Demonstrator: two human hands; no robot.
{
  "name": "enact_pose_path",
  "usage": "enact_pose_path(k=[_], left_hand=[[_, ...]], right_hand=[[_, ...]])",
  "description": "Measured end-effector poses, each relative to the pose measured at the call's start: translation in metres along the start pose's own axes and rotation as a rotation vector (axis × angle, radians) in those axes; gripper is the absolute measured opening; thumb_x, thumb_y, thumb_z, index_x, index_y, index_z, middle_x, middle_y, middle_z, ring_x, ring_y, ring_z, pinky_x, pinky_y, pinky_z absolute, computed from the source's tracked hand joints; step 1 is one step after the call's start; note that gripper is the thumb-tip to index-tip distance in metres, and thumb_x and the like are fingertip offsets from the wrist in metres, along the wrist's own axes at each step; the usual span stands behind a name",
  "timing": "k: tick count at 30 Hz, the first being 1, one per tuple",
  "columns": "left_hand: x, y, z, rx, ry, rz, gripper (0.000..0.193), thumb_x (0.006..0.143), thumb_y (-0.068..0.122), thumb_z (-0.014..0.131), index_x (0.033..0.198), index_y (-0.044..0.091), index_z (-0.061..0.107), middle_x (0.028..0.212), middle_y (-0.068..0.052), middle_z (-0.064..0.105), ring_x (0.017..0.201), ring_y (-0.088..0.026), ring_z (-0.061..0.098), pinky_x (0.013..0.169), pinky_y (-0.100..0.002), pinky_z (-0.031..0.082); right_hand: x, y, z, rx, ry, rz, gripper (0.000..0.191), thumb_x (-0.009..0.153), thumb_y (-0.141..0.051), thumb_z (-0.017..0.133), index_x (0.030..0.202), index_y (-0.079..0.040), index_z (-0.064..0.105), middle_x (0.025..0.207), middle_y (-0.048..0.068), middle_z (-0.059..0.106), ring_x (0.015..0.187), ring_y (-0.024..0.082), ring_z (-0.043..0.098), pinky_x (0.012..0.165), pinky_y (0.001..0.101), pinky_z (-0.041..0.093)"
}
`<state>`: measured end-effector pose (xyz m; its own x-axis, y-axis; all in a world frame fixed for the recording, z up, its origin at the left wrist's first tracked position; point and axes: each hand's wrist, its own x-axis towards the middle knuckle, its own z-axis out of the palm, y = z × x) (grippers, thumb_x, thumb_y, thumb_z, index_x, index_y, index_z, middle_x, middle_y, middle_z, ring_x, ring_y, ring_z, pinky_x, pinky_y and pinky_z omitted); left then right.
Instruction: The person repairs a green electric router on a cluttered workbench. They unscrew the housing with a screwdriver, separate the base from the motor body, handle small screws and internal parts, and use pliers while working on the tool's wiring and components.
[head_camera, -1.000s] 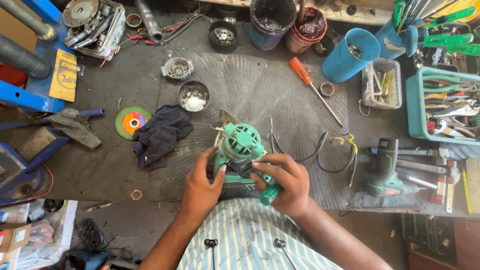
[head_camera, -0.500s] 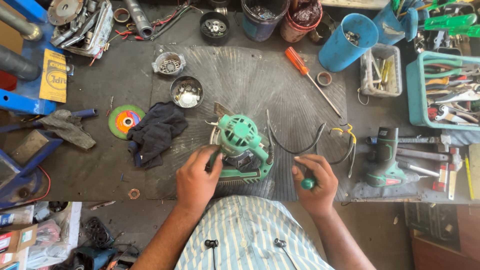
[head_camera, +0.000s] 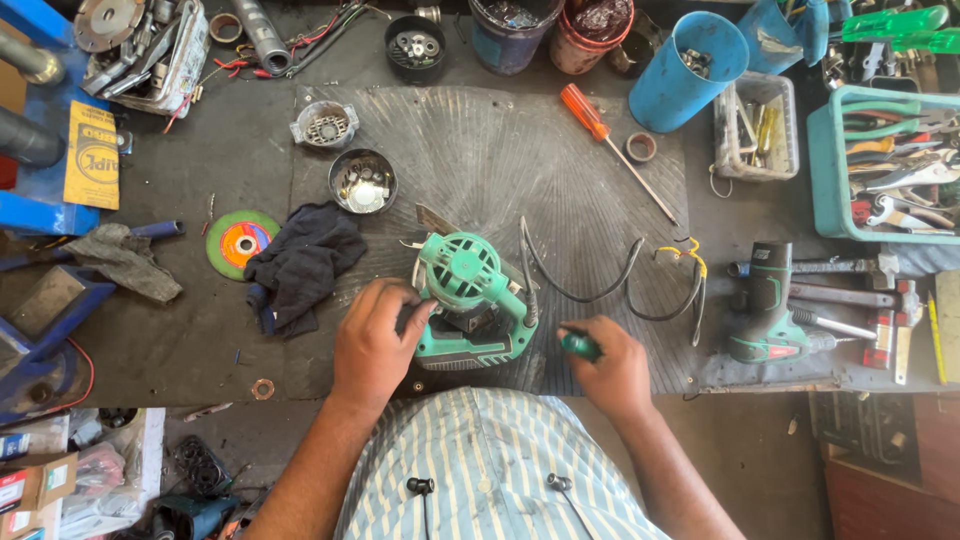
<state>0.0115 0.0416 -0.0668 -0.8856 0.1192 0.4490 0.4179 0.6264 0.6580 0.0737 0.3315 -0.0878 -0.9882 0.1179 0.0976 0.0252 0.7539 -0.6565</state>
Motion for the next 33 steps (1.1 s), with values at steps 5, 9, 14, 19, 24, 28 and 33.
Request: enact_pose_path(k=[5,9,14,19,24,28,33], left_hand=[[-0.005,0.004,-0.003,-0.019,0.011,-0.083,0.023,0.087,0.019,0.082,0.101,0.005,0.072,0.099,-0.008,0.071,0.087,-0.029,0.072,0.073,-0.039,0.056],[-0.006,0.009,-0.010,-0.002,0.002,-0.046,0.023,0.084,0.018,0.083,0.101,0.005,0.074,0.099,-0.009,0.070,0.087,-0.029,0.070,0.073,-0.039,0.056],[-0.005,0.012,-0.010,0.011,0.025,-0.046,0.016,0.084,0.011,0.079,0.097,0.007,0.073,0.099,-0.007,0.070,0.089,-0.028,0.070,0.075,-0.039,0.056],[-0.003,0.005,-0.003,0.033,0.043,0.008,0.018,0.085,0.015,0.081,0.092,0.006,0.067,0.096,-0.007,0.069,0.089,-0.031,0.068,0.075,-0.041,0.053],[-0.002,-0.003,-0.001,-0.031,-0.062,-0.131,0.026,0.087,0.020,0.083,0.093,0.003,0.065,0.094,-0.010,0.069,0.086,-0.032,0.069,0.072,-0.041,0.053],[-0.004,-0.002,-0.002,-0.125,-0.033,-0.165,0.027,0.087,0.019,0.081,0.105,0.002,0.070,0.102,-0.011,0.072,0.091,-0.028,0.074,0.074,-0.037,0.058],[-0.009,0.009,-0.008,-0.106,-0.035,-0.199,0.025,0.087,0.018,0.081,0.108,0.006,0.076,0.105,-0.010,0.074,0.090,-0.026,0.074,0.074,-0.035,0.058]], right_hand=[[0.010,0.007,-0.003,-0.167,-0.104,0.209,0.021,0.084,-0.027,0.078,0.097,-0.010,0.077,0.091,0.012,0.073,0.086,0.035,0.071,0.074,0.0445,0.053],[0.009,0.013,0.000,-0.289,-0.051,0.126,0.026,0.083,-0.028,0.078,0.101,-0.010,0.074,0.092,0.013,0.069,0.088,0.036,0.069,0.076,0.0461,0.052],[0.008,0.021,0.010,-0.370,0.049,-0.076,0.022,0.087,-0.016,0.072,0.107,-0.005,0.071,0.104,0.012,0.068,0.098,0.034,0.066,0.086,0.0452,0.047],[0.005,0.018,0.012,-0.391,0.088,-0.163,0.030,0.084,-0.010,0.072,0.114,-0.009,0.072,0.105,0.010,0.068,0.104,0.031,0.062,0.093,0.0457,0.045],[-0.002,0.004,0.009,-0.264,0.160,-0.239,0.035,0.080,-0.012,0.076,0.115,-0.008,0.070,0.112,0.012,0.066,0.112,0.032,0.059,0.099,0.0462,0.042],[-0.008,-0.008,0.008,-0.162,0.158,-0.285,0.034,0.080,-0.008,0.078,0.113,-0.007,0.071,0.114,0.013,0.065,0.109,0.033,0.060,0.096,0.0442,0.045],[-0.011,-0.021,0.007,-0.023,0.150,-0.410,0.031,0.081,-0.005,0.078,0.110,-0.006,0.071,0.111,0.012,0.066,0.102,0.032,0.066,0.087,0.0414,0.054]])
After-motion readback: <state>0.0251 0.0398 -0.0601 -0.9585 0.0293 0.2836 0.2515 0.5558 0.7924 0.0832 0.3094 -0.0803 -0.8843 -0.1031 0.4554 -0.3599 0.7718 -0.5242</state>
